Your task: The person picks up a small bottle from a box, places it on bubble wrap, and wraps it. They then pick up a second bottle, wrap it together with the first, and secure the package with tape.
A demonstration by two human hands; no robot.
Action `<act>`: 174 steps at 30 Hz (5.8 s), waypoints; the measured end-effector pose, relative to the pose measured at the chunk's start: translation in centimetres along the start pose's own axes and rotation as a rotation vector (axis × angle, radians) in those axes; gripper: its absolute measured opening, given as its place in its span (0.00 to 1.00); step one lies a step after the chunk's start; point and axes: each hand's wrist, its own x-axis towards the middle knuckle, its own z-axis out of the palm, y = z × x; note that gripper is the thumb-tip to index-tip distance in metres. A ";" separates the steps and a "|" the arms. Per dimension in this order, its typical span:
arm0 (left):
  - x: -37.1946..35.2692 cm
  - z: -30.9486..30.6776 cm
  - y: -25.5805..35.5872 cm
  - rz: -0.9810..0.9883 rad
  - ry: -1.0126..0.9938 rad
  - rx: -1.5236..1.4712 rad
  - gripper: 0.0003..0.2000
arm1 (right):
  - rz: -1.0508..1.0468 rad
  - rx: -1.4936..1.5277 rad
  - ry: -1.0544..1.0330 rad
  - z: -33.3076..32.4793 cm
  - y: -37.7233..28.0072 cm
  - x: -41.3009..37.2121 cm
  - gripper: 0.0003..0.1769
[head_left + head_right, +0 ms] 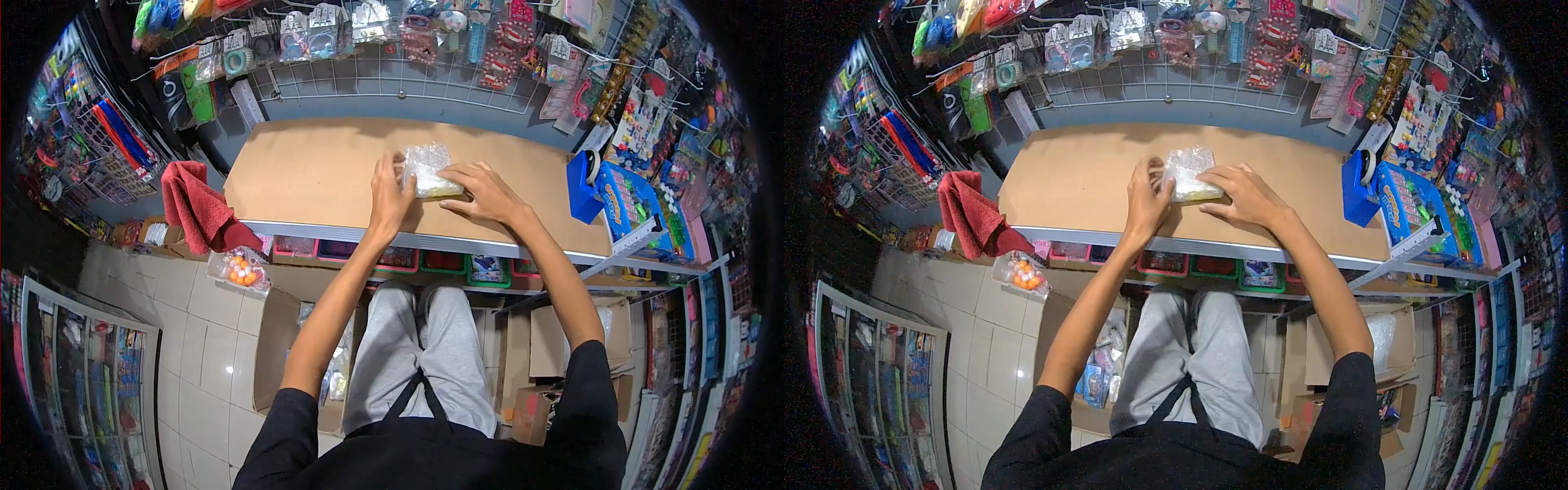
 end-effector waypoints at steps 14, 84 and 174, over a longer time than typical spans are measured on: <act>0.8 -5.1 -0.4 0.396 -0.493 0.295 0.19 | 0.080 0.078 -0.042 0.2 -0.7 -0.9 0.24; 5.7 -0.3 -2.3 -0.011 -0.446 0.049 0.17 | 0.173 0.179 0.125 2.9 2.9 2.9 0.31; 0.7 0.2 0.3 -0.647 -0.174 -0.890 0.08 | 1.434 0.505 0.663 -13.5 10.6 -18.9 0.16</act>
